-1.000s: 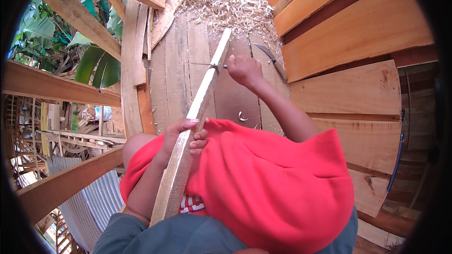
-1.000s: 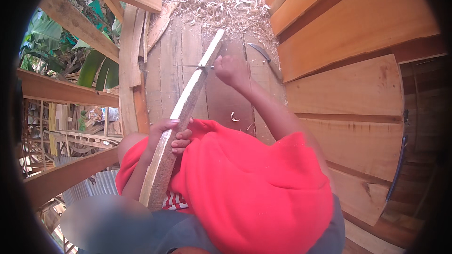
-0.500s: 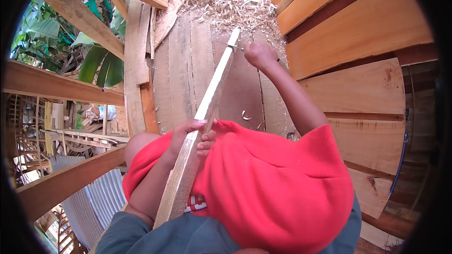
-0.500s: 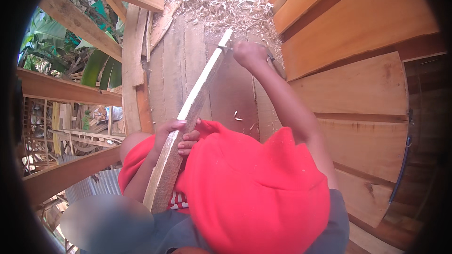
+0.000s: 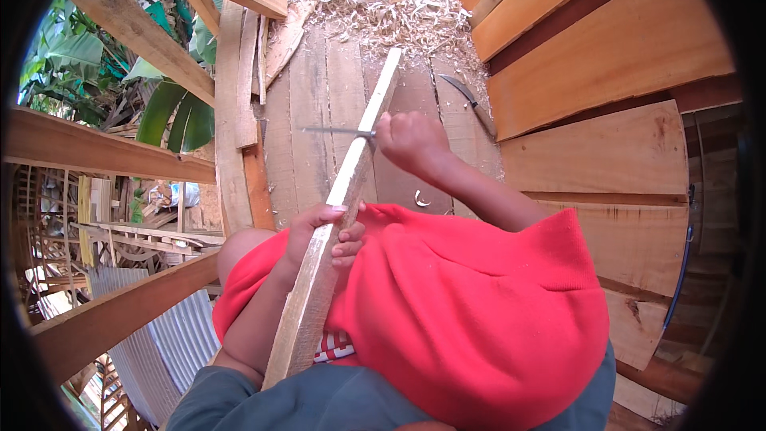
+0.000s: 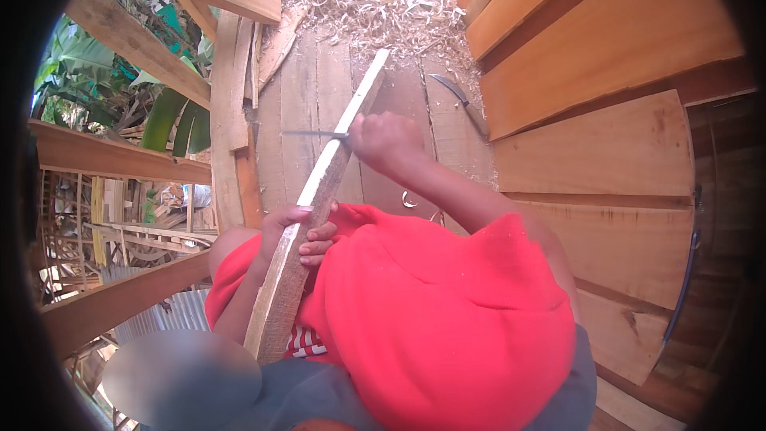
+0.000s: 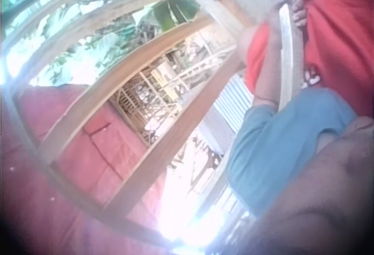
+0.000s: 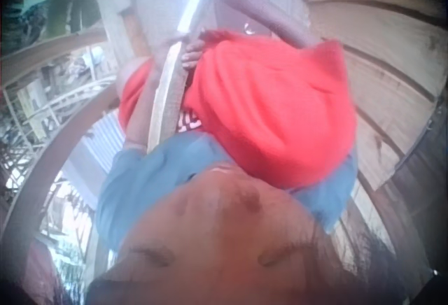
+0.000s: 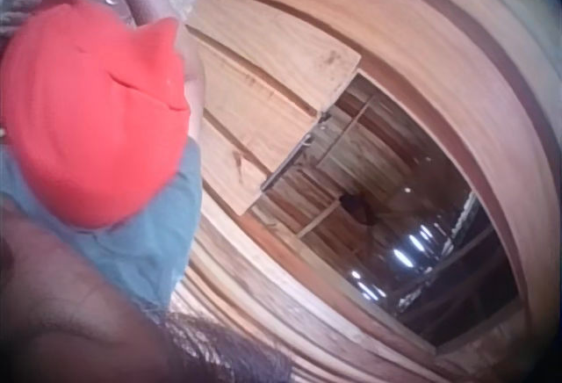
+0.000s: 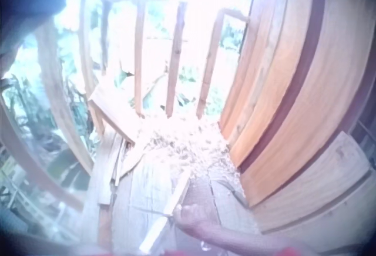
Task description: The person uses a knife to shave and shape a long, thin wooden plank. They hold the plank vertically against their body, using their bare feet to secure it while they work with their hands.
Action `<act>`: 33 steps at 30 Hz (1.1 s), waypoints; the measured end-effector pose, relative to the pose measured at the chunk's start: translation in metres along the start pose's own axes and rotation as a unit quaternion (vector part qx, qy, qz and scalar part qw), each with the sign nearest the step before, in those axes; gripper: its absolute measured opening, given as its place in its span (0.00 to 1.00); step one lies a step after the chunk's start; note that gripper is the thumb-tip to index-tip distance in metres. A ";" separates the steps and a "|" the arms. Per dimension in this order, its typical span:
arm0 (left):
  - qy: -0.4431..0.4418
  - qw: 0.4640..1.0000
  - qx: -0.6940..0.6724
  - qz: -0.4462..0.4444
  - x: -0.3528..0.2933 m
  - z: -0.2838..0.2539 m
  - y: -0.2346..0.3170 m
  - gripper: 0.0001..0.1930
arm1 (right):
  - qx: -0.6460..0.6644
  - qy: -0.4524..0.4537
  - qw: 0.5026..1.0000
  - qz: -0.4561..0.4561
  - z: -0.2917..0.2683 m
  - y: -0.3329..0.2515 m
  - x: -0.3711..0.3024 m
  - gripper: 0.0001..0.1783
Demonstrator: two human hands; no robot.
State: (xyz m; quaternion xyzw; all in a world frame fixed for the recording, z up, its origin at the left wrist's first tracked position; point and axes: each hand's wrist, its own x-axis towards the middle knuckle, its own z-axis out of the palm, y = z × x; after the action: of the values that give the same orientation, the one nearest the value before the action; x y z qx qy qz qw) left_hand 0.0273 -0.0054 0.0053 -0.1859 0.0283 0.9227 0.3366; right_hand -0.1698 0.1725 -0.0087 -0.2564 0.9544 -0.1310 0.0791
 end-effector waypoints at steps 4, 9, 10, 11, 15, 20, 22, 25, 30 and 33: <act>0.012 1.000 -0.011 0.009 -0.001 0.005 -0.005 0.18 | 0.001 -0.039 0.998 0.051 -0.017 0.003 0.020 0.30; 0.034 0.999 0.018 -0.011 0.004 0.009 -0.013 0.17 | -0.023 0.006 0.992 0.122 -0.016 0.087 0.058 0.33; 0.027 1.000 0.010 -0.006 0.003 0.011 -0.012 0.17 | -0.016 -0.008 0.994 0.106 -0.022 0.066 0.048 0.32; 0.023 1.000 0.003 -0.011 0.004 0.010 -0.011 0.17 | -0.002 -0.036 0.992 0.119 -0.012 0.044 0.040 0.33; 0.024 1.000 -0.004 -0.002 0.000 0.005 -0.011 0.18 | 0.008 -0.076 0.997 0.015 -0.023 -0.004 0.016 0.33; 0.029 0.999 0.033 -0.023 0.007 0.010 -0.013 0.18 | -0.007 0.044 0.977 0.209 -0.004 0.133 0.068 0.34; 0.029 0.999 0.007 -0.015 0.003 0.006 -0.013 0.18 | 0.011 -0.005 0.979 0.204 -0.010 0.113 0.057 0.34; 0.000 1.000 -0.002 -0.003 0.003 0.005 -0.005 0.18 | 0.061 -0.084 0.985 0.140 -0.007 0.031 0.022 0.31; -0.001 1.000 -0.016 0.002 0.001 0.012 -0.006 0.18 | 0.031 0.040 0.991 0.123 0.016 0.080 0.047 0.32; -0.006 1.000 -0.015 -0.008 0.003 0.005 -0.007 0.19 | 0.024 0.138 0.979 0.146 0.025 0.111 0.056 0.34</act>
State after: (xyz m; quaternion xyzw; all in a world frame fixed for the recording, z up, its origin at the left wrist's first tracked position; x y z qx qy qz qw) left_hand 0.0280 0.0026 0.0090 -0.1854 0.0110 0.9213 0.3415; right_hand -0.2642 0.2311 -0.0689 -0.0923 0.9797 -0.1755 -0.0288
